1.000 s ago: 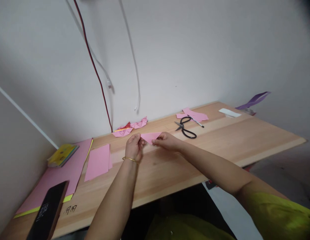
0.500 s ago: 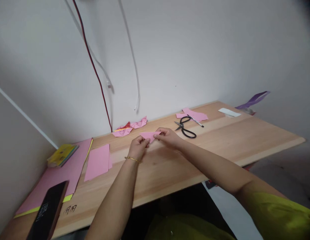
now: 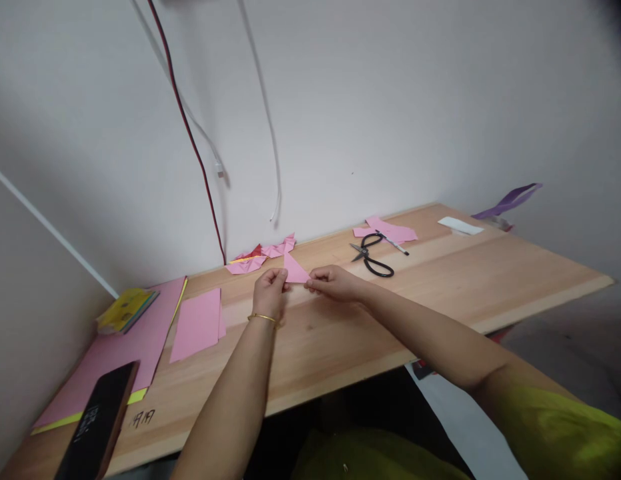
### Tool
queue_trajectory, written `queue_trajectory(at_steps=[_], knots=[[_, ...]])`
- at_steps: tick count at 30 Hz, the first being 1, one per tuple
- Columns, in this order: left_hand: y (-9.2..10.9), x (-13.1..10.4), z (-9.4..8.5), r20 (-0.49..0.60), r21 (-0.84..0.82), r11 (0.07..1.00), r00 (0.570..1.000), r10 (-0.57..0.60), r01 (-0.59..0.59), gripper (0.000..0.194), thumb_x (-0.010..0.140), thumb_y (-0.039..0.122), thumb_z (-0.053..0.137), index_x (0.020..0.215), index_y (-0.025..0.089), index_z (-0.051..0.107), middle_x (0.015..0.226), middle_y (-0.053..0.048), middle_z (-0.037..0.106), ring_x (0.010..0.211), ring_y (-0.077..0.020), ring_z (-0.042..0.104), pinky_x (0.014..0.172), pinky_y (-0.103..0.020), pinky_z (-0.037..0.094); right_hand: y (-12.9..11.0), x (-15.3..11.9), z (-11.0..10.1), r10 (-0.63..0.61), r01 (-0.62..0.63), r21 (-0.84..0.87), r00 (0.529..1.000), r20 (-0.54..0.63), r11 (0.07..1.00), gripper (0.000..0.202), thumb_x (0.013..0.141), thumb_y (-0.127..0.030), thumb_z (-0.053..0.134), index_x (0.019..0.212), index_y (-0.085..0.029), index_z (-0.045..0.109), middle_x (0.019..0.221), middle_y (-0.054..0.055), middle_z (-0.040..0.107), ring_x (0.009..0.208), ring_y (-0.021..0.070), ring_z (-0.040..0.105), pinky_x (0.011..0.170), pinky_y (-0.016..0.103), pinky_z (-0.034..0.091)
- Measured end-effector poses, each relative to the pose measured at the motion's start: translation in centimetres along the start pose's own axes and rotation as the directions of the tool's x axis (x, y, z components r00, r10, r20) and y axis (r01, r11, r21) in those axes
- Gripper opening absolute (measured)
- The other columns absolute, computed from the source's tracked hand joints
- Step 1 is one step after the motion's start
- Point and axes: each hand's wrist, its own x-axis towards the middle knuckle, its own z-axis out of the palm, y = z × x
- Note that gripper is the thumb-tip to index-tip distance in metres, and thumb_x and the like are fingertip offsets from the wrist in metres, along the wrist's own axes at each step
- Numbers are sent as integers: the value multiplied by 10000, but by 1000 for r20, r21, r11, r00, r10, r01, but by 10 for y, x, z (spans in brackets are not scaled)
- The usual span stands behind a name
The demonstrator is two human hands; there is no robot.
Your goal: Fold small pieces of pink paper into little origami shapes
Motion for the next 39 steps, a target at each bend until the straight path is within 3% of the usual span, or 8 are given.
queue_trajectory(at_steps=[4, 7, 12, 15, 21, 25, 31, 39], knots=[[2, -2, 2, 59, -71, 996, 997, -42, 46, 319, 566, 362, 727, 725, 130, 578, 544, 37, 535, 491, -65, 484, 542, -203, 420, 0, 0, 1, -32, 31, -39, 999, -11, 999, 275, 751, -397, 534, 680, -135, 579, 584, -33, 484, 538, 75, 399, 518, 200, 292], [3, -5, 5, 140, -84, 991, 986, -94, 107, 316, 522, 314, 753, 677, 139, 541, 542, 33, 554, 502, -80, 521, 576, -230, 452, 4, 3, 0, -48, 46, -14, 990, -132, 999, 268, 727, -396, 558, 698, -132, 592, 602, -28, 493, 552, 81, 404, 526, 208, 289], [2, -12, 10, 181, 5, 989, 972, -146, 148, 337, 519, 329, 760, 603, 148, 489, 525, 7, 573, 478, -96, 532, 498, -213, 412, 12, 8, -3, 21, 38, 207, 961, -276, 978, 313, 675, -426, 625, 786, -135, 592, 637, -21, 543, 572, 89, 461, 539, 207, 322], [2, -14, 12, 173, 23, 986, 971, -167, 166, 335, 517, 345, 763, 631, 142, 522, 541, -4, 587, 469, -95, 527, 463, -200, 380, 13, 8, -1, 10, 53, 252, 971, -241, 966, 331, 673, -434, 639, 794, -129, 601, 642, -14, 565, 582, 91, 482, 555, 209, 348], [0, -14, 13, 188, 11, 984, 966, -178, 180, 353, 503, 348, 780, 639, 136, 533, 539, -12, 589, 461, -87, 515, 457, -191, 362, 9, 7, 8, -61, 67, 250, 998, -31, 966, 350, 687, -404, 635, 905, -130, 655, 802, 39, 658, 783, 156, 584, 714, 261, 439], [-4, -12, 12, 153, -15, 988, 977, -147, 151, 327, 543, 367, 752, 625, 136, 534, 538, -13, 585, 484, -93, 529, 495, -205, 394, 10, 6, 7, -41, 48, 145, 998, -56, 988, 312, 696, -382, 622, 875, -131, 675, 729, 31, 656, 747, 167, 586, 658, 252, 444], [-1, -5, 6, 65, -103, 994, 997, -40, 47, 291, 572, 354, 732, 661, 136, 561, 531, 22, 552, 508, -75, 512, 564, -208, 423, 13, 6, 6, -54, 60, 132, 997, -53, 989, 293, 714, -368, 599, 883, -140, 671, 734, 24, 649, 711, 156, 572, 623, 242, 429], [6, -4, 4, 33, -188, 980, 998, -55, 60, 310, 607, 406, 697, 631, 131, 556, 532, 12, 550, 512, -74, 506, 555, -205, 424, 14, 7, 6, -10, 15, 135, 999, -40, 991, 308, 714, -364, 593, 913, -138, 656, 744, 33, 643, 728, 159, 566, 623, 241, 421]])
